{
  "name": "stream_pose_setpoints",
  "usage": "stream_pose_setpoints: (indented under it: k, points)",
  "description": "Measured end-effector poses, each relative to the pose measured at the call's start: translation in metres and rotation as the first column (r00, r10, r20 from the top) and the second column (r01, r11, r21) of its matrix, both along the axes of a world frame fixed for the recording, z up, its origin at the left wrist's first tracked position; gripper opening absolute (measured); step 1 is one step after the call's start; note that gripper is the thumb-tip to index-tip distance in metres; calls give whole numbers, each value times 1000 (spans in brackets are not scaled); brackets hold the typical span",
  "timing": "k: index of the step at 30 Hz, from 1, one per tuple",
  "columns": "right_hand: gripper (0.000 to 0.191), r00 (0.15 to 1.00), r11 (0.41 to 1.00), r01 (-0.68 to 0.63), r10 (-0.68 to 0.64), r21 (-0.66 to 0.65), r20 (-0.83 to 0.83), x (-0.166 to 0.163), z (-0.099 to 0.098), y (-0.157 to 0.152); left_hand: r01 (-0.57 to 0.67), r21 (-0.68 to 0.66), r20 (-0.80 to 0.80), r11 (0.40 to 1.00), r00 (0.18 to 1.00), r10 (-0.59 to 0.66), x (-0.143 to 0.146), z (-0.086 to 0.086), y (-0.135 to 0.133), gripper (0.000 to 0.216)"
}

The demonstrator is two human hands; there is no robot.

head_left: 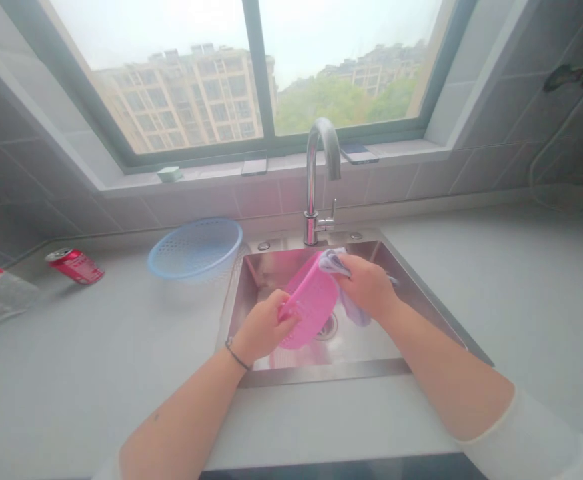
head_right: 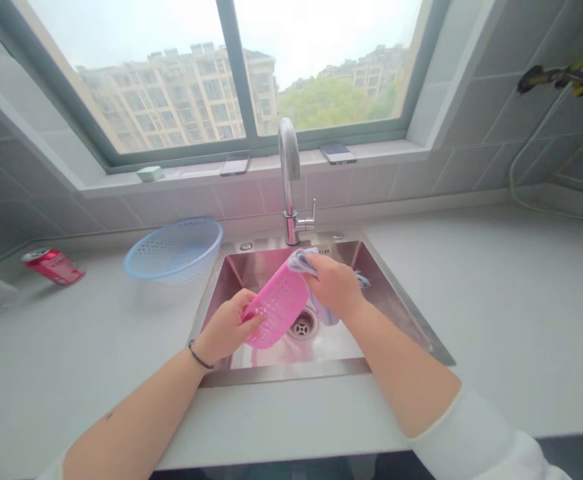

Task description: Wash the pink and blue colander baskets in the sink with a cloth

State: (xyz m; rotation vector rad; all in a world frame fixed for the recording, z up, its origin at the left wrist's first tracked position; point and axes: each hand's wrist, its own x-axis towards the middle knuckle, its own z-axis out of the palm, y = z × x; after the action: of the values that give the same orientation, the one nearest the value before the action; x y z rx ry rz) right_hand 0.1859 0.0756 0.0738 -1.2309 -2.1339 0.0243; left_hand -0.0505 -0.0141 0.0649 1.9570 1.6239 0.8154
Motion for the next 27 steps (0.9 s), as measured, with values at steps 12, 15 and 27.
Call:
stream_pose_setpoints:
  k: [12, 15, 27]
  points:
    - [23, 978, 974, -193, 181, 119, 104, -17, 3, -17, -3, -28, -9, 1000, 1000, 2, -4, 9, 0, 12]
    - [23, 994, 991, -104, 100, 84, 45, -12, 4, -10, 0, -33, -14, 999, 1000, -1, -2, 8, -1, 13]
    - [24, 991, 983, -126, 120, 136, 51, -16, 9, -11, 20, -63, -48, 998, 999, -23, -3, 13, -1, 14]
